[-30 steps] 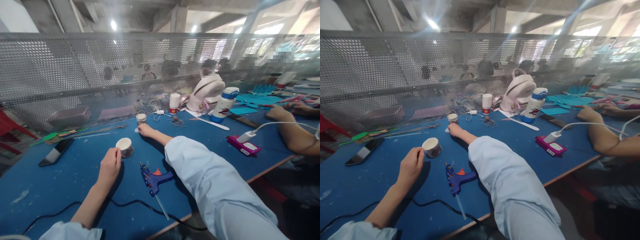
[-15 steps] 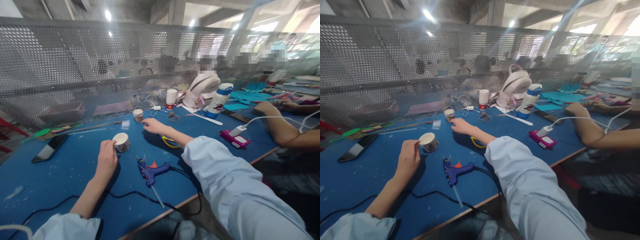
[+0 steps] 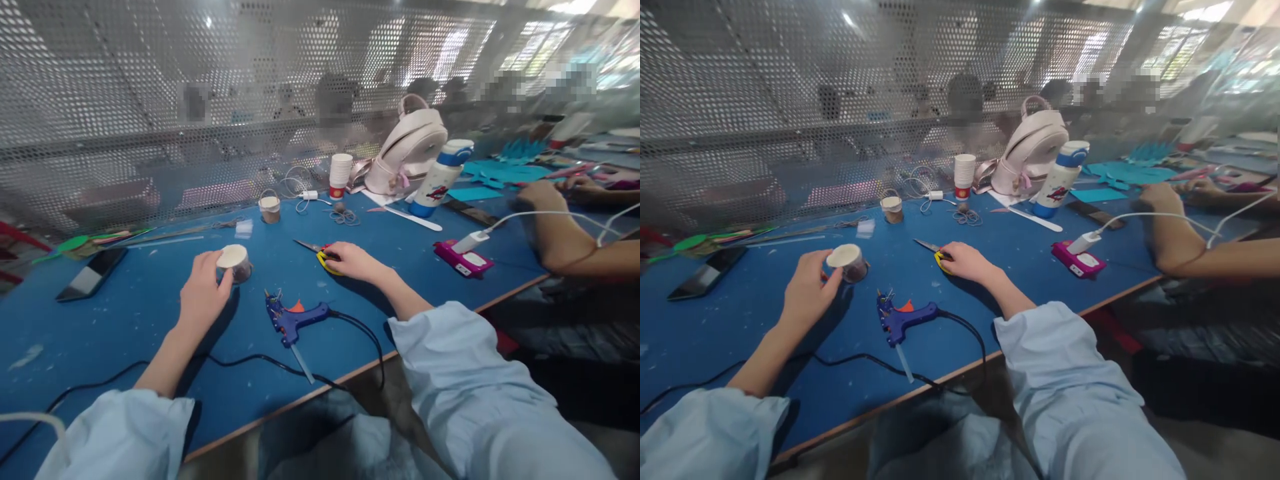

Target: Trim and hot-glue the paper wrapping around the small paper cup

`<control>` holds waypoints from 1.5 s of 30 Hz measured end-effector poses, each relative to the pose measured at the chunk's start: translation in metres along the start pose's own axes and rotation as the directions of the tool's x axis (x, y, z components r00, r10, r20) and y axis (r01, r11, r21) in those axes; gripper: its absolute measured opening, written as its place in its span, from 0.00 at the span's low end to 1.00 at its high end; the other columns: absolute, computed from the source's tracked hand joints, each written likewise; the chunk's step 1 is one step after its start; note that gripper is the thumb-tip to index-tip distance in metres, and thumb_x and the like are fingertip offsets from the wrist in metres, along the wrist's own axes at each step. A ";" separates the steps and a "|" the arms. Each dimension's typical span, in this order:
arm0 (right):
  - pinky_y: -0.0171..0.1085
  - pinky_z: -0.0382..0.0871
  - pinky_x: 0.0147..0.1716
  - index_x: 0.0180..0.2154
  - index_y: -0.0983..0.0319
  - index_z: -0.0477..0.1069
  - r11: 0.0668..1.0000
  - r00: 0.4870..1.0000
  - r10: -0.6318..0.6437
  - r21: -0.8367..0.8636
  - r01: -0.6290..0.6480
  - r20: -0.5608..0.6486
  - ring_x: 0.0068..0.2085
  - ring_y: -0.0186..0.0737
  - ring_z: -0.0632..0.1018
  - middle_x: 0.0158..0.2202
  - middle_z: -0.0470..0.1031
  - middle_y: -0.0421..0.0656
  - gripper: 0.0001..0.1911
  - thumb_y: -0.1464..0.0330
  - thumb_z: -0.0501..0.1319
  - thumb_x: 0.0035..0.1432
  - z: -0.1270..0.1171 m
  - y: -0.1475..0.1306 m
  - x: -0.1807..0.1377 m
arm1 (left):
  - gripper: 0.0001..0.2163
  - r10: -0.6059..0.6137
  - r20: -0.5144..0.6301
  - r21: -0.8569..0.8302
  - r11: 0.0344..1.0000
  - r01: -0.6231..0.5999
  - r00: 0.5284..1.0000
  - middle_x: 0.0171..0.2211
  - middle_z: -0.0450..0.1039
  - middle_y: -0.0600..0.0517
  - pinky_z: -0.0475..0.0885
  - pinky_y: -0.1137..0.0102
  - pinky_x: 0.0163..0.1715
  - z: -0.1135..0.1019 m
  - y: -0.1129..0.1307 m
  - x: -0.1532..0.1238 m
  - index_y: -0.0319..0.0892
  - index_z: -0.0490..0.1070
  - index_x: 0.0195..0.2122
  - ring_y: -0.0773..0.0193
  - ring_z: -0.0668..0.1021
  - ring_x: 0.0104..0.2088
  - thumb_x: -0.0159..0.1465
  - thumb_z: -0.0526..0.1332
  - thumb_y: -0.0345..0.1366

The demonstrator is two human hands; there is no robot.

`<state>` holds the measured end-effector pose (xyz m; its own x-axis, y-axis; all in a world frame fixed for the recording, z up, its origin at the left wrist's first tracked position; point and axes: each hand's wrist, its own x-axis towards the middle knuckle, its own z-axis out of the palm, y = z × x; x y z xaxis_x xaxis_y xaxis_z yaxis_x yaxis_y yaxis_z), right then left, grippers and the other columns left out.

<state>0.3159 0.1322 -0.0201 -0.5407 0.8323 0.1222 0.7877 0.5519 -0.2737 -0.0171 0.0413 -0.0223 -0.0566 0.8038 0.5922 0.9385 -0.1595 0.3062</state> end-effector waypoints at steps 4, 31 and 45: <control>0.41 0.66 0.49 0.48 0.65 0.74 0.998 0.998 -0.043 -0.049 0.045 0.036 0.50 0.48 0.76 0.49 0.76 0.53 0.14 0.69 0.60 0.62 0.003 -0.003 -0.001 | 0.11 0.019 0.137 -0.019 1.000 -0.017 0.990 0.46 0.74 0.44 0.72 0.63 0.41 0.012 -0.005 0.003 0.44 0.71 0.41 0.54 0.78 0.43 0.62 0.53 0.38; 0.39 0.69 0.45 0.50 0.64 0.71 0.870 0.986 -0.164 0.467 0.159 -0.030 0.45 0.43 0.75 0.46 0.73 0.48 0.23 0.72 0.63 0.49 0.021 -0.093 -0.035 | 0.12 -0.498 0.158 -0.379 0.767 0.518 0.853 0.26 0.73 0.56 0.71 0.69 0.26 -0.035 0.012 -0.002 0.43 0.74 0.37 0.66 0.72 0.22 0.53 0.63 0.40; 0.35 0.64 0.37 0.38 0.63 0.71 0.901 0.991 -0.006 0.430 0.064 -0.134 0.37 0.39 0.74 0.37 0.75 0.44 0.05 0.68 0.59 0.60 0.048 -0.080 0.039 | 0.11 -0.426 0.421 -0.573 0.559 0.599 0.801 0.23 0.73 0.54 0.69 0.73 0.23 -0.030 0.031 -0.014 0.41 0.74 0.28 0.67 0.72 0.23 0.50 0.66 0.44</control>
<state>0.2172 0.1180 -0.0396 -0.5007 0.8285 0.2509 0.5480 0.5278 -0.6490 0.0028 0.0083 0.0013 -0.3015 0.9530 0.0298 0.2960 0.0638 0.9531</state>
